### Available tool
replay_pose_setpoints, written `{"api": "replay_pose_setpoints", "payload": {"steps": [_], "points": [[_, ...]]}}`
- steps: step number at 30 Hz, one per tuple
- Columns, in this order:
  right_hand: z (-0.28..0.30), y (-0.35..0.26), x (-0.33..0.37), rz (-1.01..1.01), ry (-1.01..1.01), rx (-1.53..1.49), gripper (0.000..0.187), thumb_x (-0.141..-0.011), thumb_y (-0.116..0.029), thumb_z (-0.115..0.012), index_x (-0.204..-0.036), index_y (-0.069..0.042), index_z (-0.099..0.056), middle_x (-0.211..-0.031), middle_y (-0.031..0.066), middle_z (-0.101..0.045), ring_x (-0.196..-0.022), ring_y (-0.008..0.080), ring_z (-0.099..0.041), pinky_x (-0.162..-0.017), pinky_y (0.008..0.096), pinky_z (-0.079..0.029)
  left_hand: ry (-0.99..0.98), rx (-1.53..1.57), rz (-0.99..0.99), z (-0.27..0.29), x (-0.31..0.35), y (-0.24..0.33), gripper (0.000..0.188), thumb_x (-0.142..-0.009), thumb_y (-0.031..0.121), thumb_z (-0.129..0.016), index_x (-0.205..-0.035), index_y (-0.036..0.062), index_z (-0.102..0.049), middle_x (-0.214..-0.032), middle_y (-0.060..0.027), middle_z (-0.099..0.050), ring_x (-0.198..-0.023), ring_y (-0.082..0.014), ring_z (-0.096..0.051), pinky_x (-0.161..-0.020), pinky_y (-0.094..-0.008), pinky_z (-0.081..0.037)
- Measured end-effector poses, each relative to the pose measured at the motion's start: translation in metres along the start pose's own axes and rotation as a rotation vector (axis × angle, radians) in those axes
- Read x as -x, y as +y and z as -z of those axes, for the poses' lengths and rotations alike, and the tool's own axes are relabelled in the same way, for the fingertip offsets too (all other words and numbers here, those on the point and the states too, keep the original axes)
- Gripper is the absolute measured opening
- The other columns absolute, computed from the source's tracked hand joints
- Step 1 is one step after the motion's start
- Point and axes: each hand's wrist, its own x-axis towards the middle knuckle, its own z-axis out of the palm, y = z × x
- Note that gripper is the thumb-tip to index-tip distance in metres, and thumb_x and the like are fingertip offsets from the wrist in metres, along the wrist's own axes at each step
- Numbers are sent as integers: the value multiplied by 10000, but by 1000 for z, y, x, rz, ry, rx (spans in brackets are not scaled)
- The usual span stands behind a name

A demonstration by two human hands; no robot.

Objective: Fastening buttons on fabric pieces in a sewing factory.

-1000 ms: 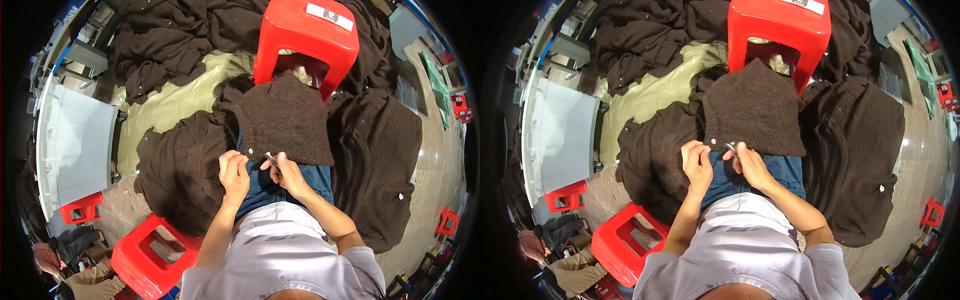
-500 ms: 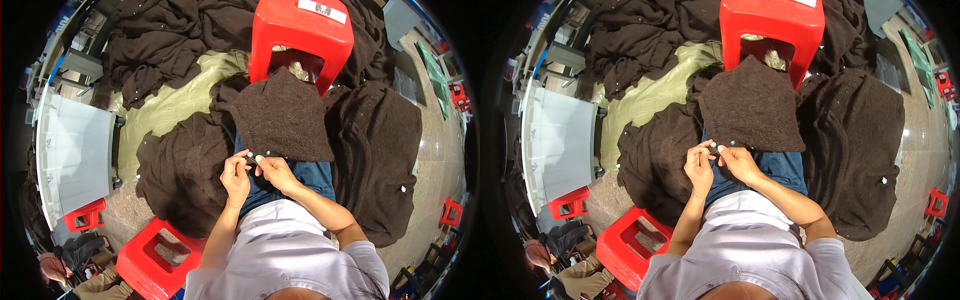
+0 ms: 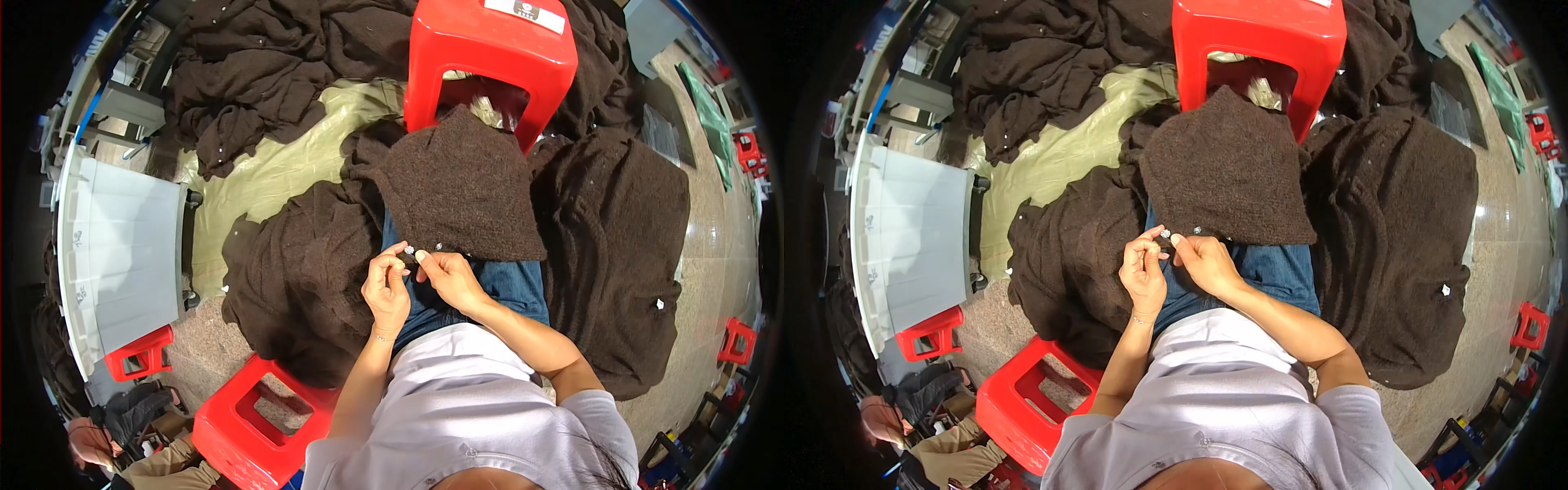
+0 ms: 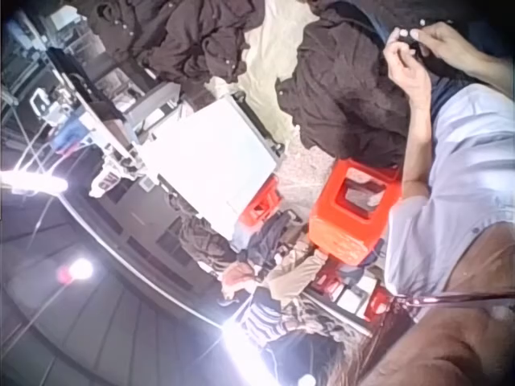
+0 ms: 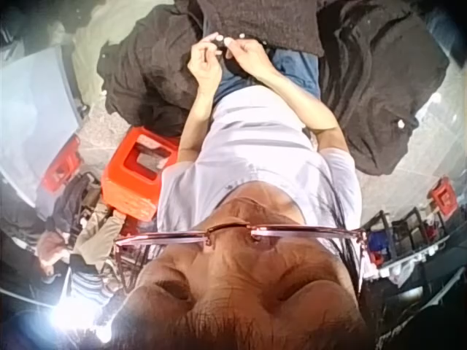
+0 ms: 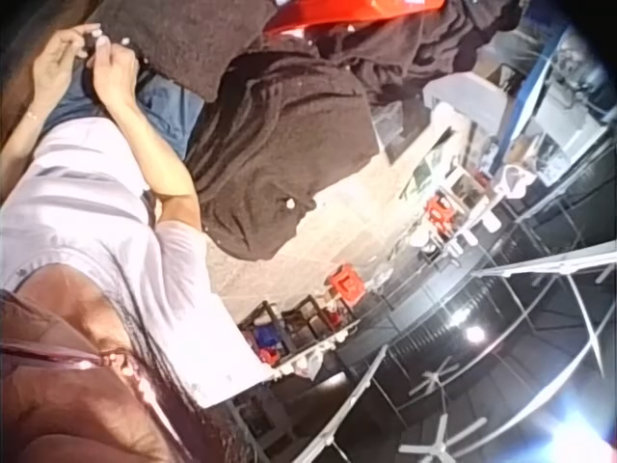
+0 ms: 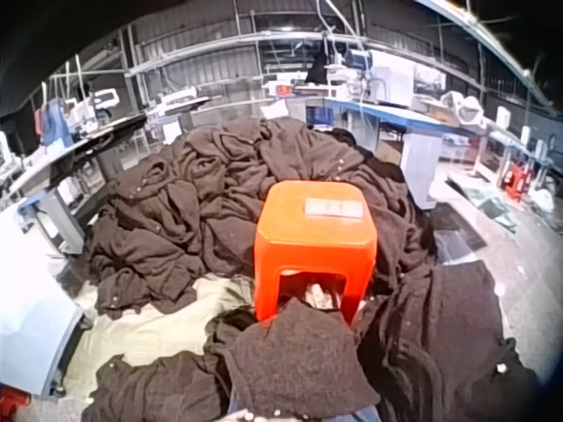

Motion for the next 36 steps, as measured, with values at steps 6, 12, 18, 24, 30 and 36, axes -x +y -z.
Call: {"api": "replay_pose_setpoints", "payload": {"steps": [6, 12, 18, 24, 30, 36], "points": [[0, 3, -1, -15, 8, -13, 512, -961, -418, -501, -731, 4, -677, -575, 137, -587, -561, 201, -591, -576, 363, -460, -17, 2, 19, 0, 1, 1, 53, -970, -15, -473, -982, -39, -518, -1154, -216, -622, -881, -150, -620, -724, -249, -559], [26, -2, 22, -114, -3, -437, 499, -999, -441, -459, -729, -52, -615, -495, -76, -352, -425, 33, -257, -404, 235, -189, 295, -48, 185, 22, -12, -6, 85, -981, 111, -535, -964, 27, -530, -1050, -133, -659, -779, -113, -604, -645, -230, -504], [66, 29, 43, -188, 353, -775, 518, -1003, -498, -414, -795, -58, -594, -506, -50, -345, -392, 40, -225, -375, 224, -161, 453, -297, 69, 30, -12, -9, 130, -907, 125, -654, -960, 24, -591, -933, -49, -623, -778, -119, -559, -699, -247, -450], [63, 28, 41, -144, 346, -755, 510, -1010, -485, -408, -809, -57, -598, -503, -42, -350, -393, 42, -230, -377, 219, -168, -5, -672, -395, -26, -3, 31, 264, -717, 111, -800, -926, 57, -648, -953, -101, -574, -881, -298, -546, -792, -385, -441], [62, 31, 42, -142, 317, -733, 501, -1012, -471, -414, -802, -56, -602, -501, -43, -352, -396, 35, -227, -376, 211, -165, -13, -756, -340, -32, -2, 17, 205, -711, 120, -793, -878, 83, -681, -869, -76, -532, -866, -265, -538, -813, -386, -416], [61, 25, 44, -178, 173, -658, 505, -1008, -472, -426, -801, -49, -609, -499, -59, -346, -402, 27, -226, -376, 212, -162, 49, -457, -295, -31, -3, 16, 117, -765, -27, -714, -855, 37, -675, -918, -102, -583, -806, -226, -578, -695, -320, -474]]}}
